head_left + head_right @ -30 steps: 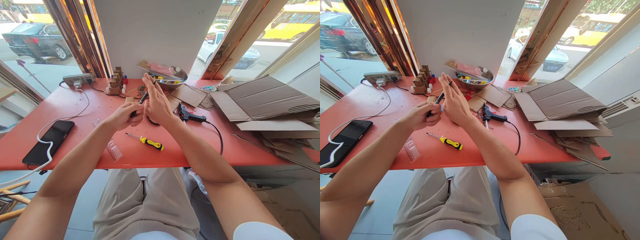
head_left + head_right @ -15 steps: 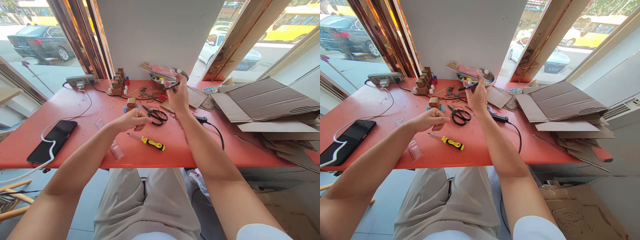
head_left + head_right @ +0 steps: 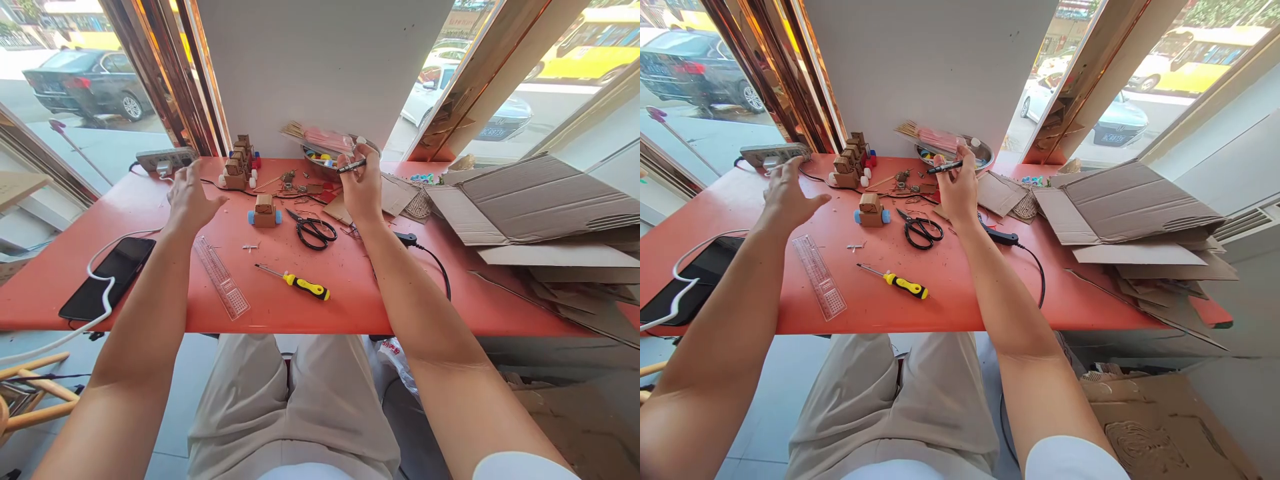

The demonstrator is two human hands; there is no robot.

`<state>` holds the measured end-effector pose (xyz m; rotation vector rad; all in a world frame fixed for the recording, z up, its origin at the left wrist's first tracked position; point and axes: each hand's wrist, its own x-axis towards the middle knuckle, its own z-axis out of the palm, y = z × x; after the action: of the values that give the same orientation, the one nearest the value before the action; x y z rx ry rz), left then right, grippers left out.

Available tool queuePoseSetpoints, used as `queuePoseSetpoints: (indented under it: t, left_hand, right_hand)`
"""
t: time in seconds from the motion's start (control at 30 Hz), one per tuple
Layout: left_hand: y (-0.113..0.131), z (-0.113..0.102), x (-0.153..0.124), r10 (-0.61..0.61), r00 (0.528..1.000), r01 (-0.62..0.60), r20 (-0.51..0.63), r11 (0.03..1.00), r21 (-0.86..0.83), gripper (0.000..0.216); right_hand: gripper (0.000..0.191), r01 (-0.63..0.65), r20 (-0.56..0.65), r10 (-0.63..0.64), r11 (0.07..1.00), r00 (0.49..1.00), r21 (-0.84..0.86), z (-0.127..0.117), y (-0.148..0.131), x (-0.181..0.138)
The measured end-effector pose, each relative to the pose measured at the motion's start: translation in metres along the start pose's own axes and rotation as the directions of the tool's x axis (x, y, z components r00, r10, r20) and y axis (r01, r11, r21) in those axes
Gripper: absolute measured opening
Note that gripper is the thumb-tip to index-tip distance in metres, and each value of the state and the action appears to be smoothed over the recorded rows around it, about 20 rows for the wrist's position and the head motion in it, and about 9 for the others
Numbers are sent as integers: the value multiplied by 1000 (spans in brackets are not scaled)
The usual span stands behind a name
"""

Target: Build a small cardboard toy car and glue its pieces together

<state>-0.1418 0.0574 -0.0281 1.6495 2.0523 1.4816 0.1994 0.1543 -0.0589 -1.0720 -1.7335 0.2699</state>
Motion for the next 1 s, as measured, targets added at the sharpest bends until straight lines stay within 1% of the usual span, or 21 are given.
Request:
queuePoseSetpoints:
  t: [0.03,0.07,0.1,0.17,0.2,0.27,0.33,0.37,0.47,0.6,0.7,0.8,0.87,0.9,0.97,1.0]
  left_hand:
    - [-3,3,-1,-15,999,13,37,999,46,63]
    - [-6,6,-3,-17,994,12,105,998,56,65]
    - [-7,10,-4,-21,980,14,198,999,35,67]
    - [-7,16,-7,-7,924,34,382,997,-64,71]
    - [-6,19,-8,12,892,49,451,991,-123,72]
    - [-1,26,-12,85,861,36,501,973,-227,73]
    - [4,32,-15,151,829,6,538,961,-278,72]
    - [6,36,-17,167,822,-6,544,958,-286,69]
    - [10,43,-22,185,830,-39,526,960,-276,54]
    - [10,45,-22,165,858,-27,486,960,-279,41]
    - [10,40,-19,149,879,-13,453,957,-290,38]
    - [10,29,-16,122,908,6,400,953,-304,34]
    - [10,22,-14,62,939,52,337,946,-319,33]
    - [9,19,-12,14,957,87,288,939,-334,34]
    - [4,13,-6,-103,983,154,151,911,-382,37]
    - [1,10,-3,-155,985,172,76,896,-410,39]
  right_hand:
    - [55,3,-2,-3,1000,1000,-3,1,0,0]
    - [55,2,-8,-2,1000,1000,0,3,-1,-1]
    - [55,-3,-17,3,1000,1000,7,4,-2,-1]
    - [53,-12,-37,13,1000,999,21,6,-4,-3]
    - [52,-15,-48,16,1000,999,25,6,-6,-3]
    - [51,-22,-67,24,999,997,26,7,-10,-6]
    - [53,-42,-75,44,998,996,36,7,-15,-8]
    - [54,-56,-71,60,997,996,48,8,-18,-10]
    - [55,-88,-38,92,992,995,91,11,-27,-15]
    - [51,-71,30,69,994,997,81,12,-39,-23]
    - [53,-48,80,42,997,996,68,11,-48,-28]
    - [55,-9,140,2,999,990,47,10,-55,-32]
    - [54,13,215,-16,1000,977,17,9,-60,-34]
    - [53,24,265,-22,1000,964,-4,10,-63,-35]
    - [49,49,381,-24,997,924,-56,10,-68,-37]
    - [47,62,434,-19,994,901,-85,10,-71,-39]
